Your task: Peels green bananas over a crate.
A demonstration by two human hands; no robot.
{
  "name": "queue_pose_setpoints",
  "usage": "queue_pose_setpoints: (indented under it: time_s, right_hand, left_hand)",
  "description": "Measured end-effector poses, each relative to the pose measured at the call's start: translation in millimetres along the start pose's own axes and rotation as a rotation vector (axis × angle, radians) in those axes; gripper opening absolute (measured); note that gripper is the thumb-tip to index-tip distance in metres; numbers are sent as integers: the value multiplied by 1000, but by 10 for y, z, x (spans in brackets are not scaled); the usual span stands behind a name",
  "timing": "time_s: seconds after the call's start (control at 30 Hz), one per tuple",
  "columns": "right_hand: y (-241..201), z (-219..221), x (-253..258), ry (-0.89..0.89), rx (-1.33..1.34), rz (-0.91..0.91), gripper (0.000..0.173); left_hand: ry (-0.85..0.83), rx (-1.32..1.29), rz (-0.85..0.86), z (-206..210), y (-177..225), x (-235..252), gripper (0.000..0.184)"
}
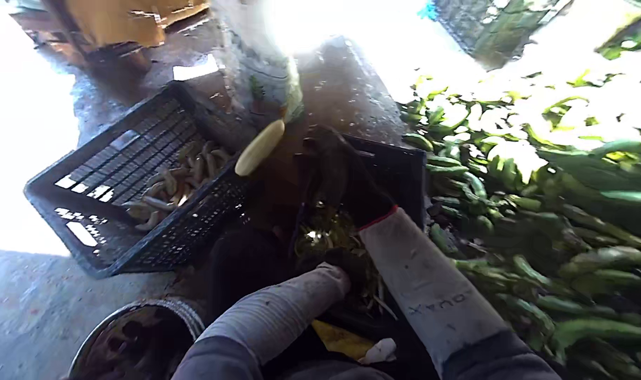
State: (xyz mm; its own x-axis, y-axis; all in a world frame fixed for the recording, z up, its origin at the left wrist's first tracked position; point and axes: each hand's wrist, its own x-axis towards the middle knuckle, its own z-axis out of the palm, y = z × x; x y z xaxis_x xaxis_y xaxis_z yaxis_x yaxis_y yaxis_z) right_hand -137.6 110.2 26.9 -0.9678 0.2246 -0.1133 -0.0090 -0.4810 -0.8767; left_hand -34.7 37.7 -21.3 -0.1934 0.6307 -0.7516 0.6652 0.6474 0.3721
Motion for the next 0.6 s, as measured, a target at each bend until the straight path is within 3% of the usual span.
queue_pose_setpoints:
  time_s: [0.07, 0.1, 0.13, 0.2, 0.3, 0.37, 0.43, 0.53, 0.6]
  right_hand:
    - [-155, -6, -17, 5, -190, -16, 32]
    - [-236, -165, -119, 2, -433, -64, 36]
    - [-321, -421, -279, -3, -757, -124, 39]
    - [-563, -985, -571, 52, -1125, -134, 40]
    - [-974, -1878, -1226, 379, -886, 23, 37]
    - [-1166, -2489, -1869, 548, -826, -19, 36]
    - [-1158, -2826, -2643, 800, -706, -105, 35]
    - [-689, -3186, -3989, 1296, -616, 18, 35]
    - [2, -3396, -5063, 1537, -693, 316, 37]
  left_hand:
    - [-33, -18, -31, -131, 51, -112, 43]
    - [-10, -4, -7, -105, 26, -50, 44]
    - [12, 2, 11, -58, -2, 24, 45]
    - [27, 8, 30, 3, -20, 96, 46]
    - [37, 51, 61, 15, -39, 119, 50]
    - [78, 40, 42, 31, -67, 41, 48]
    - [89, 55, -9, 56, -72, -55, 50]
    - [94, 192, -57, 176, -59, 145, 60]
    - [72, 297, -92, 232, -69, 387, 65]
